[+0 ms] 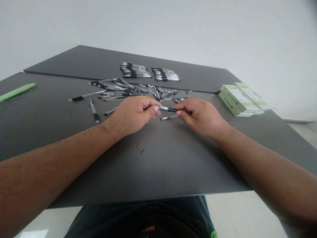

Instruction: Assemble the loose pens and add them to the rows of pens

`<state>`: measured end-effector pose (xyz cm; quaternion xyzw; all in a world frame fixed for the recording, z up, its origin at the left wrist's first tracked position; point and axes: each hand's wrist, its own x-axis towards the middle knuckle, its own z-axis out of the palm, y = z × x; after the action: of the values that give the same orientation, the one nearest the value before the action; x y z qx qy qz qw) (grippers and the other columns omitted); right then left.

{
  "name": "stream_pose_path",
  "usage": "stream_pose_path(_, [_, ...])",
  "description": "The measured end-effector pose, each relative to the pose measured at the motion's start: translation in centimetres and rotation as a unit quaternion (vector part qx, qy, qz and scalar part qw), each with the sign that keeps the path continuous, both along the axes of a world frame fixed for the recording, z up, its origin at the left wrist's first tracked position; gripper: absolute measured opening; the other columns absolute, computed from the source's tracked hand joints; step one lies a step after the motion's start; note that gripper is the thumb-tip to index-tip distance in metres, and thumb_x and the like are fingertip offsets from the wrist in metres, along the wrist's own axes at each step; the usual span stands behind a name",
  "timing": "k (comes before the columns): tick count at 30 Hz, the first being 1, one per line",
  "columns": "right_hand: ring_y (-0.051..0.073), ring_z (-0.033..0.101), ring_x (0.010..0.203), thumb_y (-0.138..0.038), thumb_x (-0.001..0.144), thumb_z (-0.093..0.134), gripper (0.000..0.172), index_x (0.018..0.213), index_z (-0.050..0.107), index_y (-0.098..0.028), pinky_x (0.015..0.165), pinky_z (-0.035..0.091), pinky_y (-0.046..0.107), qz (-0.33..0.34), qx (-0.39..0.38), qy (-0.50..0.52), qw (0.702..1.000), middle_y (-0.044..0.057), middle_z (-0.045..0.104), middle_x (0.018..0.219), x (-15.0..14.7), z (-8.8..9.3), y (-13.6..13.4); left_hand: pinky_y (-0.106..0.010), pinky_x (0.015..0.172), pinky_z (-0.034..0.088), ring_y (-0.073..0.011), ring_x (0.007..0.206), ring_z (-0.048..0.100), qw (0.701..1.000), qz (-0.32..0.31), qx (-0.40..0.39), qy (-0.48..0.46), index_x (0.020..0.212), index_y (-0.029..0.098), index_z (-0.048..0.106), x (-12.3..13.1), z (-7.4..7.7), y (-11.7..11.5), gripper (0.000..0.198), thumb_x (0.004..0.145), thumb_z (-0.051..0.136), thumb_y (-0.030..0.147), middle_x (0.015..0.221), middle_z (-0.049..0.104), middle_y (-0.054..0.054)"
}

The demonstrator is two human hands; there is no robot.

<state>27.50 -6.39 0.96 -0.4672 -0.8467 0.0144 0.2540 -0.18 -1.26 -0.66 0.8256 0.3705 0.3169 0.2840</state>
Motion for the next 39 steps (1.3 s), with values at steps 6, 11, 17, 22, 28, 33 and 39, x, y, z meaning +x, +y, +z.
stream_pose_path(6, [0.023, 0.071, 0.087, -0.023, 0.102, 0.067, 0.02, 0.113, 0.083, -0.024, 0.084, 0.053, 0.035, 0.013, 0.021, 0.005, 1.0, 0.005, 0.081, 0.097, 0.2, -0.1, -0.2, -0.025, 0.067, 0.06, -0.0166, 0.075, 0.08, 0.999, -0.021, -0.024, -0.007, 0.116, 0.023, 0.087, 0.0, 0.4, -0.1, 0.028, 0.104, 0.065, 0.035, 0.094, 0.088, -0.003])
stream_pose_path(11, [0.022, 0.069, 0.083, -0.021, 0.101, 0.066, 0.02, 0.112, 0.083, -0.022, 0.081, 0.052, 0.035, 0.021, 0.032, 0.013, 0.999, 0.005, 0.079, 0.094, 0.0, 0.0, -0.3, -0.024, 0.068, 0.061, -0.0163, 0.076, 0.08, 0.999, -0.034, -0.037, -0.011, 0.114, 0.023, 0.088, 0.0, 0.7, -0.3, 0.027, 0.103, 0.066, 0.032, 0.094, 0.089, -0.004])
stream_pose_path(17, [0.022, 0.067, 0.082, -0.022, 0.101, 0.065, 0.018, 0.109, 0.082, -0.022, 0.081, 0.051, 0.035, 0.023, 0.029, 0.018, 0.999, 0.005, 0.079, 0.093, -0.1, 0.2, -0.4, -0.025, 0.07, 0.063, -0.0159, 0.073, 0.08, 0.998, -0.027, -0.061, -0.021, 0.12, 0.021, 0.087, 0.3, 0.9, -0.7, 0.029, 0.103, 0.065, 0.031, 0.095, 0.089, -0.004])
stream_pose_path(22, [0.024, 0.069, 0.085, -0.026, 0.102, 0.065, 0.019, 0.111, 0.082, -0.024, 0.084, 0.052, 0.037, 0.002, -0.005, 0.01, 1.0, 0.005, 0.08, 0.095, -0.1, 0.2, -0.4, -0.027, 0.072, 0.064, -0.0161, 0.072, 0.079, 0.998, -0.025, -0.065, -0.012, 0.119, 0.022, 0.087, 0.5, 0.7, -0.7, 0.029, 0.103, 0.065, 0.032, 0.095, 0.089, -0.004])
stream_pose_path(28, [0.024, 0.07, 0.087, -0.024, 0.101, 0.065, 0.019, 0.11, 0.082, -0.025, 0.084, 0.052, 0.036, -0.002, -0.017, 0.015, 1.0, 0.005, 0.08, 0.097, -0.2, 0.4, -0.5, -0.028, 0.071, 0.06, -0.0178, 0.073, 0.078, 1.0, -0.023, -0.015, 0.007, 0.116, 0.024, 0.087, 0.2, 0.8, -0.6, 0.029, 0.103, 0.066, 0.04, 0.09, 0.087, -0.002])
stream_pose_path(33, [0.023, 0.071, 0.086, -0.024, 0.101, 0.065, 0.018, 0.108, 0.081, -0.025, 0.083, 0.053, 0.035, 0.005, -0.014, 0.022, 1.0, 0.005, 0.081, 0.097, 0.0, 0.2, -0.2, -0.031, 0.081, 0.059, -0.021, 0.09, 0.081, 0.999, -0.016, 0.034, 0.012, 0.115, 0.024, 0.086, 0.0, 0.9, -0.7, 0.028, 0.104, 0.065, 0.039, 0.1, 0.088, -0.002])
stream_pose_path(39, [0.027, 0.077, 0.093, -0.03, 0.103, 0.063, 0.023, 0.114, 0.083, -0.023, 0.086, 0.058, 0.039, -0.055, 0.004, 0.036, 0.998, 0.007, 0.084, 0.102, 2.0, -0.6, 0.9, -0.035, 0.092, 0.059, -0.0235, 0.104, 0.082, 0.996, -0.006, 0.082, -0.016, 0.114, 0.021, 0.086, 0.0, 0.1, -0.3, 0.028, 0.105, 0.063, 0.034, 0.112, 0.089, -0.006])
